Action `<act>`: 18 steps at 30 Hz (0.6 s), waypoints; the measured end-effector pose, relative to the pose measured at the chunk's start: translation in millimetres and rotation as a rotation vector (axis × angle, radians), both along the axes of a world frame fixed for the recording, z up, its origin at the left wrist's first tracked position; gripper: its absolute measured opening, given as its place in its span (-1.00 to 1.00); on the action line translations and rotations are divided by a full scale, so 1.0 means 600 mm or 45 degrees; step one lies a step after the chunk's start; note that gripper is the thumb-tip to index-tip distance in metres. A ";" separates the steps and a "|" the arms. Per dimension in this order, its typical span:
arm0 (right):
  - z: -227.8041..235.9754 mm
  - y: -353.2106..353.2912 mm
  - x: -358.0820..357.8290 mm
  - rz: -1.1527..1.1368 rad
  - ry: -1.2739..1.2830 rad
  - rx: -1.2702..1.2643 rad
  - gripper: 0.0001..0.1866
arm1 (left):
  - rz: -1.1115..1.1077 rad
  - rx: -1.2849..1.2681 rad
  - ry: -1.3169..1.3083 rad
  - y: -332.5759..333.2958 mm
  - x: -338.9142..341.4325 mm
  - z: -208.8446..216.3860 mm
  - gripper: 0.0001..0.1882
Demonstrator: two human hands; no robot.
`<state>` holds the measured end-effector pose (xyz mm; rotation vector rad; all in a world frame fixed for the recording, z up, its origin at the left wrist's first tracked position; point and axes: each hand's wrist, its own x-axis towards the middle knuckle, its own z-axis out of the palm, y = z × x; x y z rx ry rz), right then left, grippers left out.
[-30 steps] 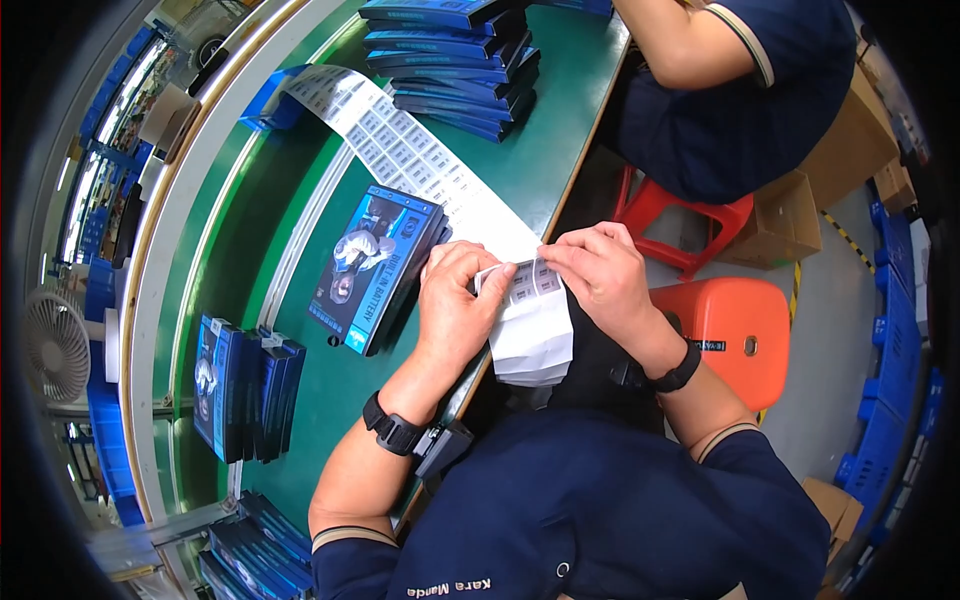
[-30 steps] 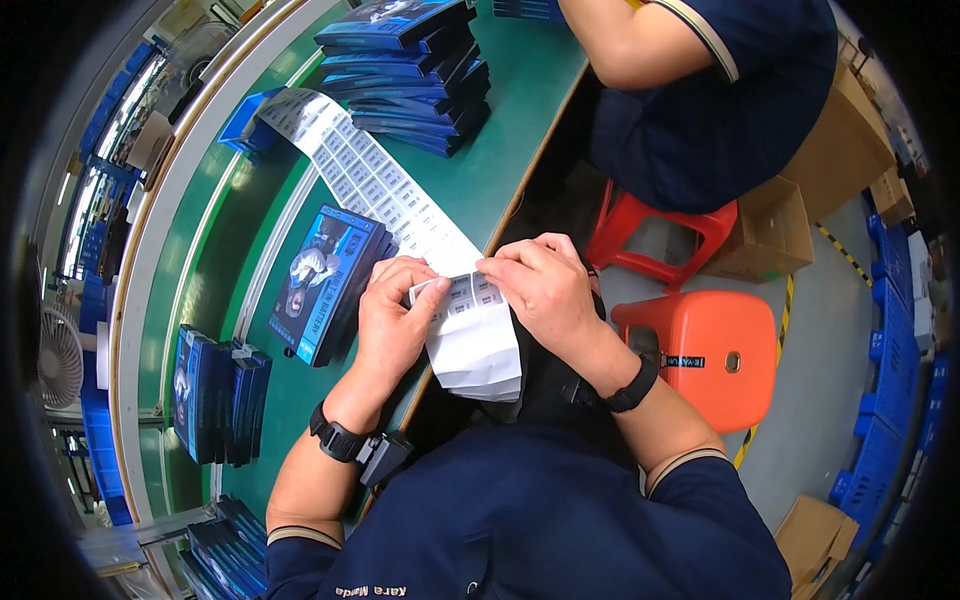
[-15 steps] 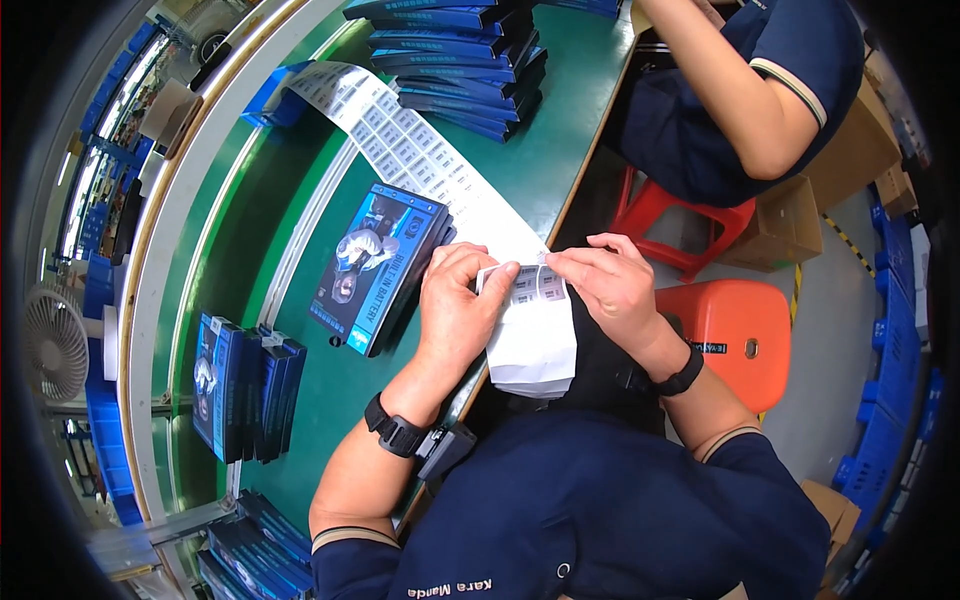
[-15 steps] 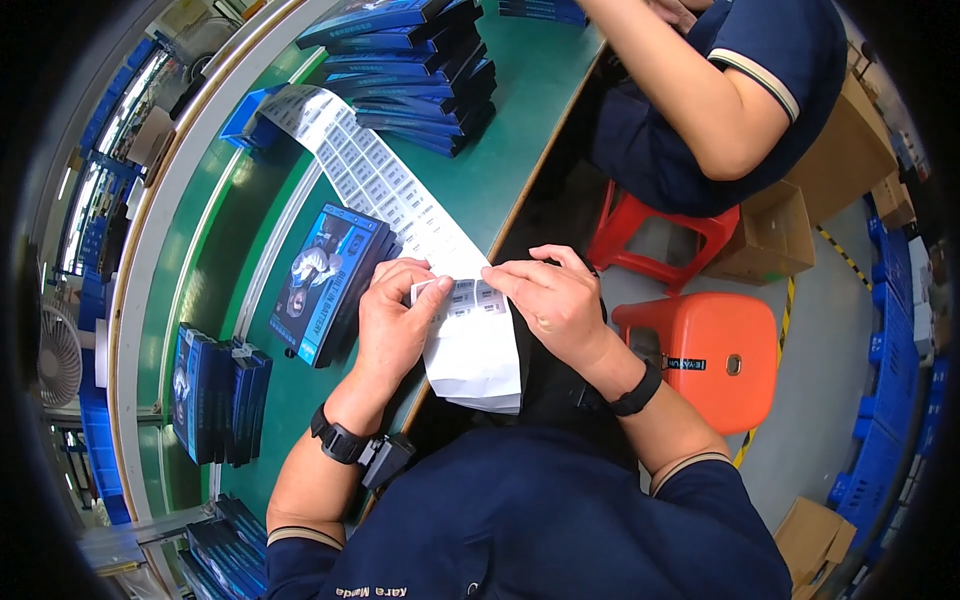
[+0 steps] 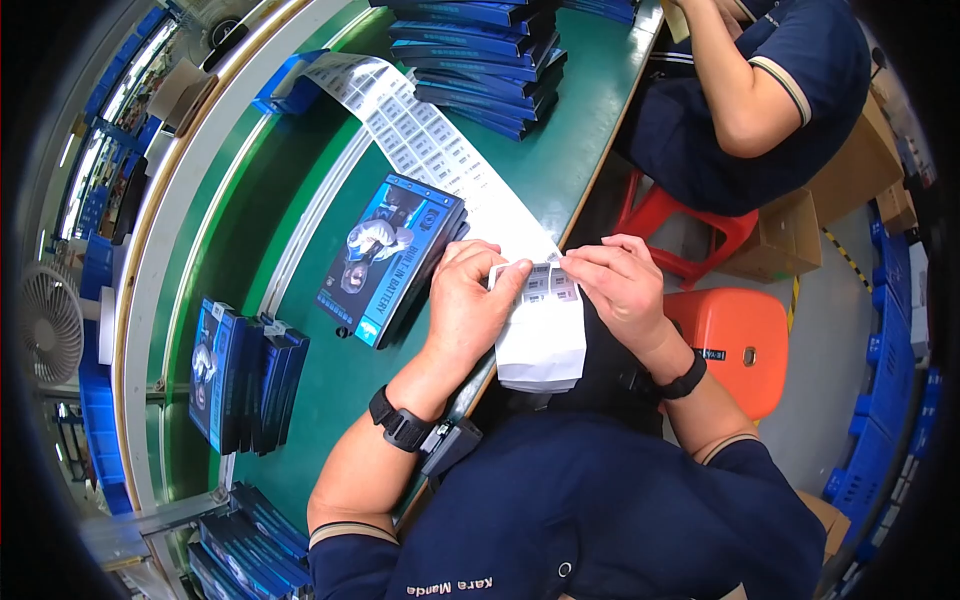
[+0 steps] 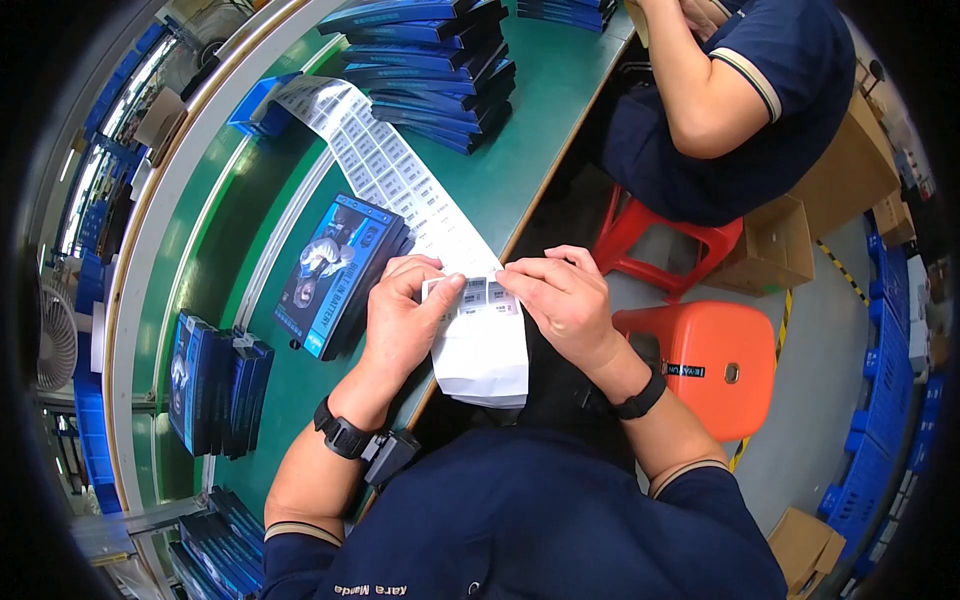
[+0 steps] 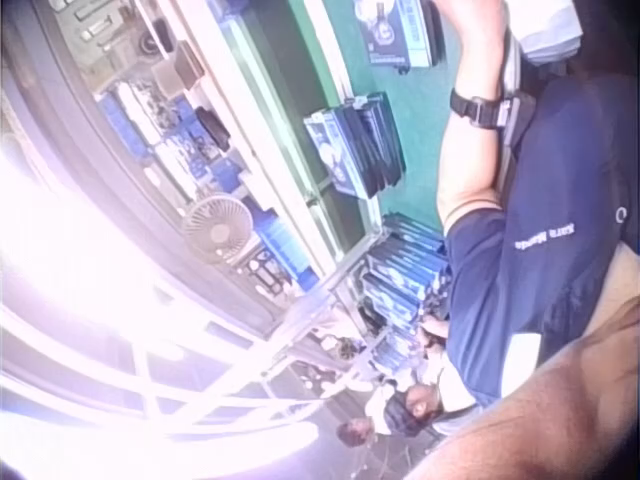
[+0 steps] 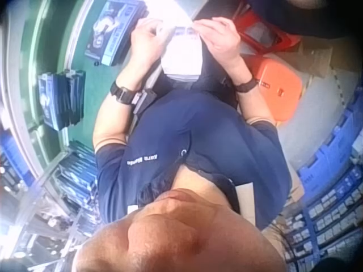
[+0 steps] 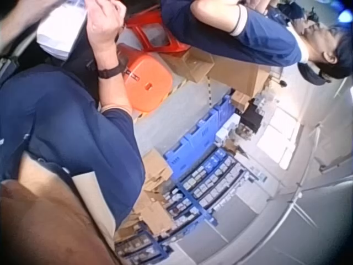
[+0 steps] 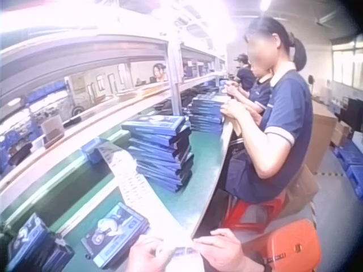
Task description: Applying labels to electronic component boxes on an assembly line.
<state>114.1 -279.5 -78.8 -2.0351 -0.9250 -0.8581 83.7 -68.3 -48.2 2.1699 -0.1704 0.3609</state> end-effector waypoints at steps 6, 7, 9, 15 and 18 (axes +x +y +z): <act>0.000 -0.006 -0.001 0.063 0.080 0.066 -0.79 | -0.002 0.014 -0.002 -0.001 0.000 0.002 -0.77; 0.003 -0.004 -0.005 0.051 0.225 0.197 -0.81 | 0.006 0.015 -0.010 -0.001 0.000 0.001 -0.76; 0.008 -0.002 -0.004 0.069 0.379 0.419 -0.84 | 0.012 0.015 -0.018 -0.001 0.001 -0.001 -0.76; 0.021 0.001 0.011 0.087 0.496 0.561 -0.81 | 0.014 0.041 -0.019 0.000 0.000 -0.002 -0.76; 0.044 0.011 0.004 0.140 0.637 0.537 -0.65 | 0.005 0.032 -0.007 0.001 -0.001 -0.002 -0.77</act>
